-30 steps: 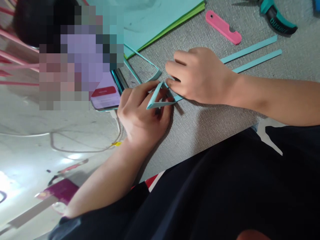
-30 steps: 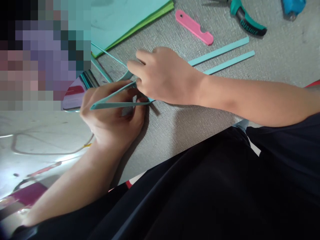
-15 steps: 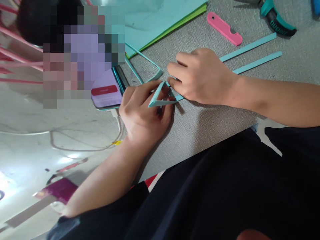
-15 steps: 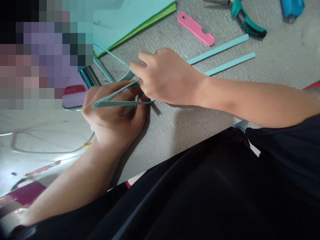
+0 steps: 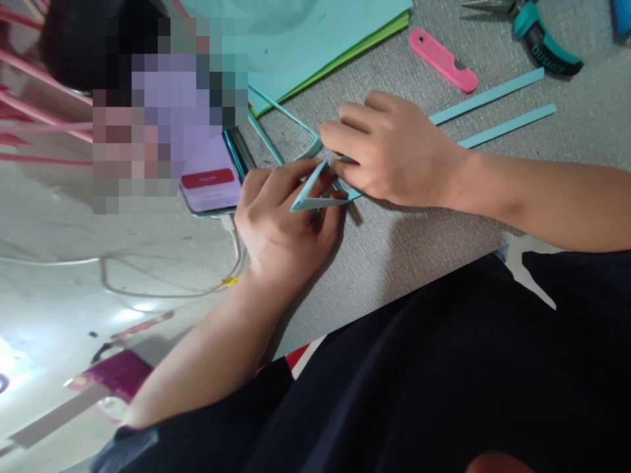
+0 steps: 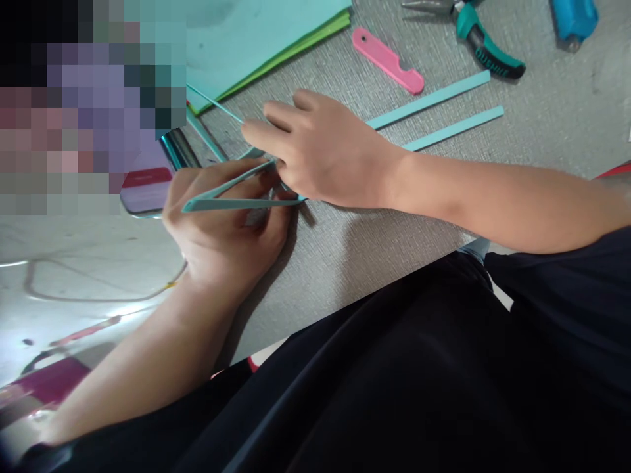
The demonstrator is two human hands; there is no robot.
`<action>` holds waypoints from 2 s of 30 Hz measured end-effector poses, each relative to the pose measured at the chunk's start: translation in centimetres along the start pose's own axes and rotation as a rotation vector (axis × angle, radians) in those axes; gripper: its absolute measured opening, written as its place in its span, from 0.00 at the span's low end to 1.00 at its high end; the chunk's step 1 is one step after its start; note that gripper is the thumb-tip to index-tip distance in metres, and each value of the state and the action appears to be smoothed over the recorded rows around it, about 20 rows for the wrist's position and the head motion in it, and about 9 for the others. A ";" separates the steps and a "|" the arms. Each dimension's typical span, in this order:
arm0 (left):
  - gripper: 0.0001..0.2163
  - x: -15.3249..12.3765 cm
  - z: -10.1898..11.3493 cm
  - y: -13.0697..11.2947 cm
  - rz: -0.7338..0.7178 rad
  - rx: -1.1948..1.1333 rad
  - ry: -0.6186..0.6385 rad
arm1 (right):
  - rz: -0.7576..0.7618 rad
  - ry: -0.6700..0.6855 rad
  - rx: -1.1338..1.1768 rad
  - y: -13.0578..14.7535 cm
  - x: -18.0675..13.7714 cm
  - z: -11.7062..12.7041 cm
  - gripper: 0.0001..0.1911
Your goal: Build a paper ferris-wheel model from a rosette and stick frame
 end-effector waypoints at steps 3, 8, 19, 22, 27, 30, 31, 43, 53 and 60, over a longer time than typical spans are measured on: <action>0.12 0.3 0.4 -0.6 -0.044 0.029 -0.010 | -0.017 -0.034 0.020 -0.3 0.2 0.3 0.32; 0.12 0.2 -0.5 0.9 0.125 -0.070 0.119 | -0.036 -0.071 0.061 -0.7 0.0 0.6 0.28; 0.11 0.1 -0.6 0.6 0.095 -0.009 0.127 | 0.065 -0.144 0.082 -1.3 -1.1 0.6 0.26; 0.09 0.1 -0.7 0.4 0.092 -0.005 0.137 | 0.122 -0.135 0.049 -1.1 -1.6 0.4 0.26; 0.08 -0.3 -0.3 -0.1 0.069 -0.031 0.109 | 0.218 -0.166 -0.031 0.1 -2.6 0.0 0.21; 0.09 -0.9 0.1 0.1 0.088 0.015 0.123 | 0.281 -0.183 -0.048 1.1 -3.2 -0.3 0.16; 0.09 -1.1 0.2 0.1 0.092 0.030 0.135 | 0.309 -0.186 -0.053 1.5 -3.5 -0.4 0.15; 0.09 -4.2 3.3 1.0 0.098 0.056 0.154 | 0.400 -0.191 -0.032 3.0 -4.3 -0.6 0.16; 0.08 -4.0 2.4 1.1 0.121 0.016 0.146 | 0.020 -0.171 -0.040 -3.2 3.5 0.1 0.17; 0.08 -4.4 1.9 1.7 0.198 -0.037 0.123 | 0.088 -0.272 -0.028 -4.7 1.0 1.9 0.18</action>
Point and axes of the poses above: each hand's wrist, its own x-axis towards the middle knuckle, its own z-axis out of the back of the hand, y = z × x, the point moved 10 cm from there along x, towards the middle knuckle, and after that the axes turned 14 degrees about -y, right-handed, at the moved point
